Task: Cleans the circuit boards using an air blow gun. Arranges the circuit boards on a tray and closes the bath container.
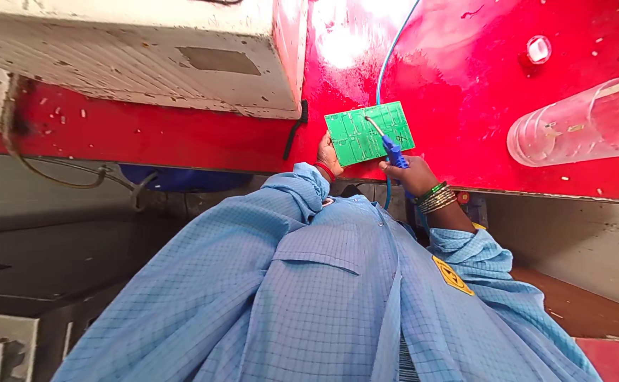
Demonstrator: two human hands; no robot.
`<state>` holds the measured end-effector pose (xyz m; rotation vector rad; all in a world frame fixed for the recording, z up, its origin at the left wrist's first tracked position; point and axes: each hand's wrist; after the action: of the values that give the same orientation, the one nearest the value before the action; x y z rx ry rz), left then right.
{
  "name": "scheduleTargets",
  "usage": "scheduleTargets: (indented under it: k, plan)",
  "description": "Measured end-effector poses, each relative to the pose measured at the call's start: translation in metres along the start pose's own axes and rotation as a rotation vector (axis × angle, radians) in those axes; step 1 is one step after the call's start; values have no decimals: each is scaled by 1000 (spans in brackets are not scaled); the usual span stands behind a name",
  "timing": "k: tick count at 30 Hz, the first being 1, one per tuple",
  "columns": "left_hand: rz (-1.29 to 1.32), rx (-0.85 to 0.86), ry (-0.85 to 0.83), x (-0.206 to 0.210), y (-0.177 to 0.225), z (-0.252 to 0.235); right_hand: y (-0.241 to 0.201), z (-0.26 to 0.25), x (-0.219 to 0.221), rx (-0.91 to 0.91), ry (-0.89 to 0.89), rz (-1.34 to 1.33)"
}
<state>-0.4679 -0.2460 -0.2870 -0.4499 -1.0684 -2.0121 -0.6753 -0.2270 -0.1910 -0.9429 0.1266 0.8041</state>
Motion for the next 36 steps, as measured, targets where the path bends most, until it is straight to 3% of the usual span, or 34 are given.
scheduleTargets:
  k: [5,8,16,23,28,36]
  plan:
    - [-7,24,0,1,-1,0,-23,13,24,-96,-189,86]
    - [-20,46,-32,7,2,4,-28,17,25,-119,-216,143]
    - [-31,16,-10,-1,-2,-1,23,-3,-18,14,49,-82]
    - [-24,9,-65,-2,-2,-3,65,27,-35,147,169,-167]
    - [-31,-19,-85,1,0,-1,84,53,-23,170,91,-132]
    - [-40,-96,-107,-1,1,2,48,72,10,2,-206,11]
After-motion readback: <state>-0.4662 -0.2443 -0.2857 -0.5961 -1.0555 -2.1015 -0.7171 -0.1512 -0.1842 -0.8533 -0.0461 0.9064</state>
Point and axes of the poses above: each hand's wrist, its own z-axis away from the middle knuckle, its own x-axis out of the palm, y = z × x, and after that the axes turned 2 degrees about -y, right-handed
